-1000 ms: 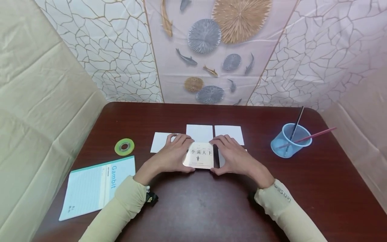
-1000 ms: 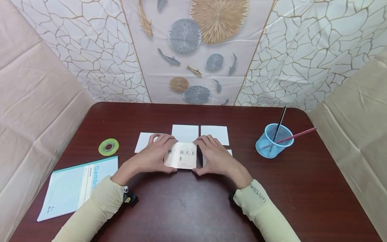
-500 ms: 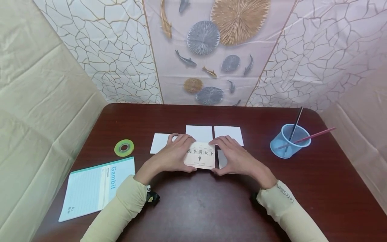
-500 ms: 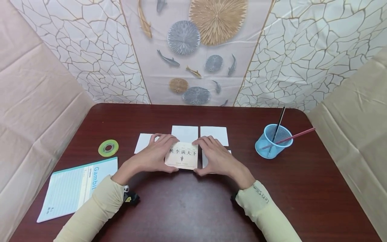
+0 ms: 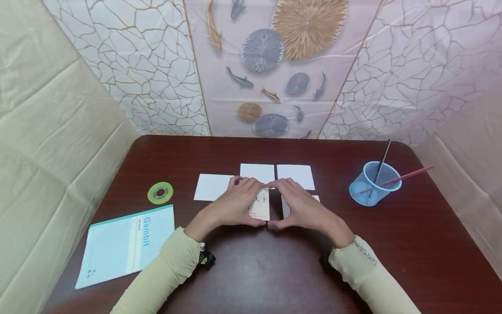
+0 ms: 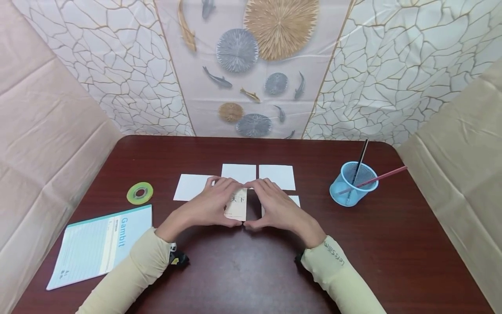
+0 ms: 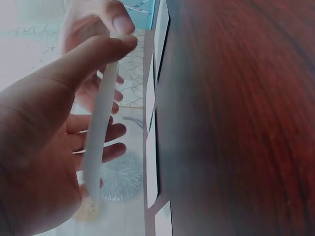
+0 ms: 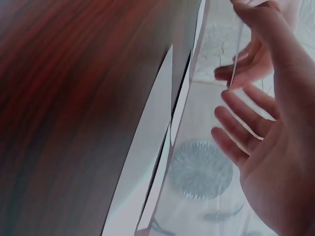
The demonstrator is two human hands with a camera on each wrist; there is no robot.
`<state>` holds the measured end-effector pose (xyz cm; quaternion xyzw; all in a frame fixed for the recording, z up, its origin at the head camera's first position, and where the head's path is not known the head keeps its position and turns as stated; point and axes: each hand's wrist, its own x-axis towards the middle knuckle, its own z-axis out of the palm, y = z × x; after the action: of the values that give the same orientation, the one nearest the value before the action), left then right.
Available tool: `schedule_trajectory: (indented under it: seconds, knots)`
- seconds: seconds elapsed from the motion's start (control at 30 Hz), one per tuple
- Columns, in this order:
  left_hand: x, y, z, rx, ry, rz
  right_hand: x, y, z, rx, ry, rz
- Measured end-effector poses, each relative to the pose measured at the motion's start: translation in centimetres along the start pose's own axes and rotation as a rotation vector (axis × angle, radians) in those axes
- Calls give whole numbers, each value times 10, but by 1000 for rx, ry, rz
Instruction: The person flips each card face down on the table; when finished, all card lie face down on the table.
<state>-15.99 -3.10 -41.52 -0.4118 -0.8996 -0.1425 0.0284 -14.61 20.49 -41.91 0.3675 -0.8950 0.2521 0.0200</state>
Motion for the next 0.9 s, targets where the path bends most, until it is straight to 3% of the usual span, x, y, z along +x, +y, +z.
schedule_trajectory:
  seconds: [0.23, 0.33, 0.63, 0.9]
  knots:
    - [8, 3, 2, 43, 51, 12, -4, 1, -4, 56, 14, 2]
    - [9, 3, 1, 15, 53, 5, -6, 2, -5, 90, 17, 17]
    - [2, -2, -8, -229, 82, -27, -4, 2, 3, 201, 54, 33]
    - [-7, -6, -24, -559, 144, -5, -2, 2, 9, 93, -13, 86]
